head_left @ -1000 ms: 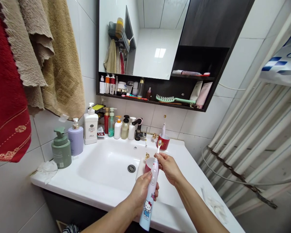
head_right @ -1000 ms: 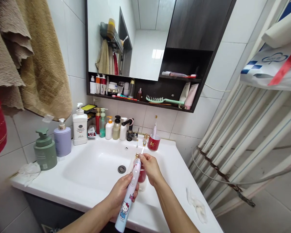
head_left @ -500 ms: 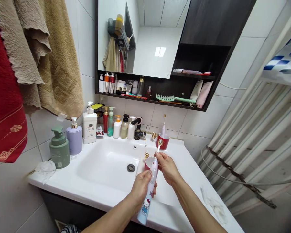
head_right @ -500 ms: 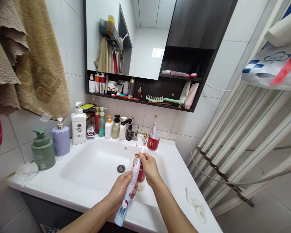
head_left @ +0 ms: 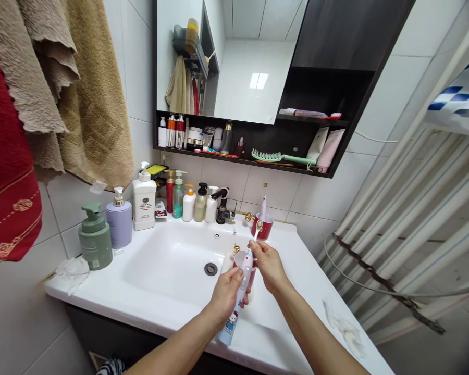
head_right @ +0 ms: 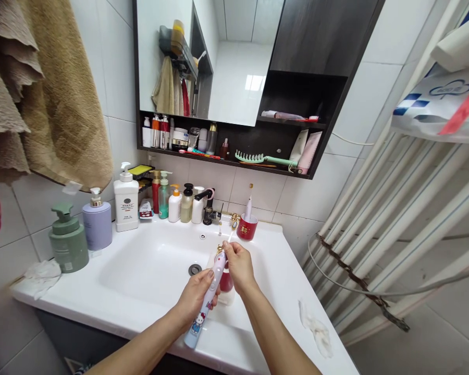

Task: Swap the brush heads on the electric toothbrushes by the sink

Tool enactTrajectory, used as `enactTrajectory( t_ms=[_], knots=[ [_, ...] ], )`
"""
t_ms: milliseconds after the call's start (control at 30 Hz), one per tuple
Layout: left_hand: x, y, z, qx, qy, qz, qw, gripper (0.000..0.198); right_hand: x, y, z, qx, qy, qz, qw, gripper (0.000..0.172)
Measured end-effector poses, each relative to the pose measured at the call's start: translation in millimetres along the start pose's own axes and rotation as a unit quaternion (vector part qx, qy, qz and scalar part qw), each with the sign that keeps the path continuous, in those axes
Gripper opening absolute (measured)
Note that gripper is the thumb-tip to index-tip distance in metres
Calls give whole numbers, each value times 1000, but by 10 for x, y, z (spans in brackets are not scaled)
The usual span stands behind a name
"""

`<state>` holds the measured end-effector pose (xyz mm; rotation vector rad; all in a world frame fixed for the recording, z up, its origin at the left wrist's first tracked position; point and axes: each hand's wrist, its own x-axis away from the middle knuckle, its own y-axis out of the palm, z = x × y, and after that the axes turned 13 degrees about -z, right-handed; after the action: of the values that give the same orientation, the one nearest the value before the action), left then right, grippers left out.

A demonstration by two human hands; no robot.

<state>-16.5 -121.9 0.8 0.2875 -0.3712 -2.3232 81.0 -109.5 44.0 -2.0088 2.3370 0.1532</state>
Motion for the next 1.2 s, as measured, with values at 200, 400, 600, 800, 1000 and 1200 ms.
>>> enactTrajectory(
  t_ms=[200,400,600,800,1000,1200],
  knots=[
    [-34,-49,-17,56,0,-42,998,36,-69,-28,35,-8,-9,-8,1000,25],
    [-161,-66,32,49,15,-47,998,35,-94,-140,-20,-1,-12,-27,1000,26],
    [-486,-84,136,-29,14,-26,999,40,-177,-212,13,44,-15,-62,997,26],
    [-796,-277,35,-280,4,101,955,35,-527,-439,8,33,-52,38,997,31],
    [-711,-354,-308,-394,-38,112,912,27,-782,-594,257,109,-12,54,993,35],
    [-754,-319,-411,-614,-52,25,787,24,-815,-564,604,140,1,23,990,24]
  ],
)
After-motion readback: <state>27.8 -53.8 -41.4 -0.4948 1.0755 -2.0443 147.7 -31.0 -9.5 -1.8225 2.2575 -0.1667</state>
